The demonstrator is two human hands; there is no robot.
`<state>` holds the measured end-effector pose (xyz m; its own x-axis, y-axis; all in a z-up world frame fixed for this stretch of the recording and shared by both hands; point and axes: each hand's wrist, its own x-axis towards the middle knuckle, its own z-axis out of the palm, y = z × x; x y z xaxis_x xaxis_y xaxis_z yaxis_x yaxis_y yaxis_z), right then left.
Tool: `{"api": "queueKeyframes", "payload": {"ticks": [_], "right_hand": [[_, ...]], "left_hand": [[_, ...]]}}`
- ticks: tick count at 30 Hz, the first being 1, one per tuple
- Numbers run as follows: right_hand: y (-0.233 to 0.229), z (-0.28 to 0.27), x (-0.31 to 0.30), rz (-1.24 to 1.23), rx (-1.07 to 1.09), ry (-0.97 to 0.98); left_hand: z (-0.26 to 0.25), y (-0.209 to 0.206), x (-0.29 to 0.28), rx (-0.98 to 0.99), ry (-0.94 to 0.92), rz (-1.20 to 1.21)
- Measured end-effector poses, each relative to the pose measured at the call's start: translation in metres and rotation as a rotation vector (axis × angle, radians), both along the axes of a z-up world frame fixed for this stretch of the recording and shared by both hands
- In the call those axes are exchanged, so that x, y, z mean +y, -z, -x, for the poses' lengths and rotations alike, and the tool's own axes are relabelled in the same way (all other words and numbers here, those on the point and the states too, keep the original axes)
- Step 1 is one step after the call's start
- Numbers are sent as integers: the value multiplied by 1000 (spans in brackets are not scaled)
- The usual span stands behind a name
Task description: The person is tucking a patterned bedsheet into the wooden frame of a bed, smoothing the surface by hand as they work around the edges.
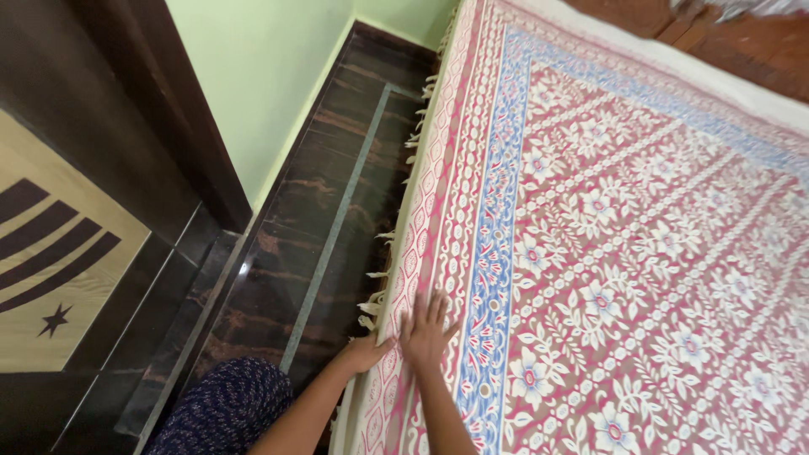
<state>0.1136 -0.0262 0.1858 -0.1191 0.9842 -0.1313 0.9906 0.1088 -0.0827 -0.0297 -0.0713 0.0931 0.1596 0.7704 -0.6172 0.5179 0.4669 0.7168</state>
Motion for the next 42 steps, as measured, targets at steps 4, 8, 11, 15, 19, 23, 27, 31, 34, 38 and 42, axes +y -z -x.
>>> {"api": "queueKeyframes", "payload": {"ticks": [4,8,11,15,19,23,27,31,34,38,42], "right_hand": [[-22,-3,-48,147,-33,-59],[-43,-16,-52,316,104,1],[-61,-39,-48,171,73,-43],[-101,-60,-49,134,153,-82],[-148,-71,-63,38,140,-145],[-190,-74,-82,-46,72,-216],[-224,-75,-105,-60,72,-227],[-245,-67,-141,-81,75,-212],[-255,-54,-166,-129,52,-249],[-270,-33,-201,-167,40,-266],[-292,-22,-230,-179,32,-267]], "left_hand": [[18,-14,-13,193,270,-78],[33,-54,-14,324,125,-176],[40,-100,-16,277,8,-295],[43,-165,-22,328,10,-282],[40,-210,-38,349,-35,-461],[32,-249,-53,368,-58,-567],[27,-281,-72,390,-36,-677],[30,-306,-107,395,-18,-736],[40,-325,-143,411,-2,-782],[60,-350,-181,463,35,-820],[78,-371,-207,540,51,-836]]}}
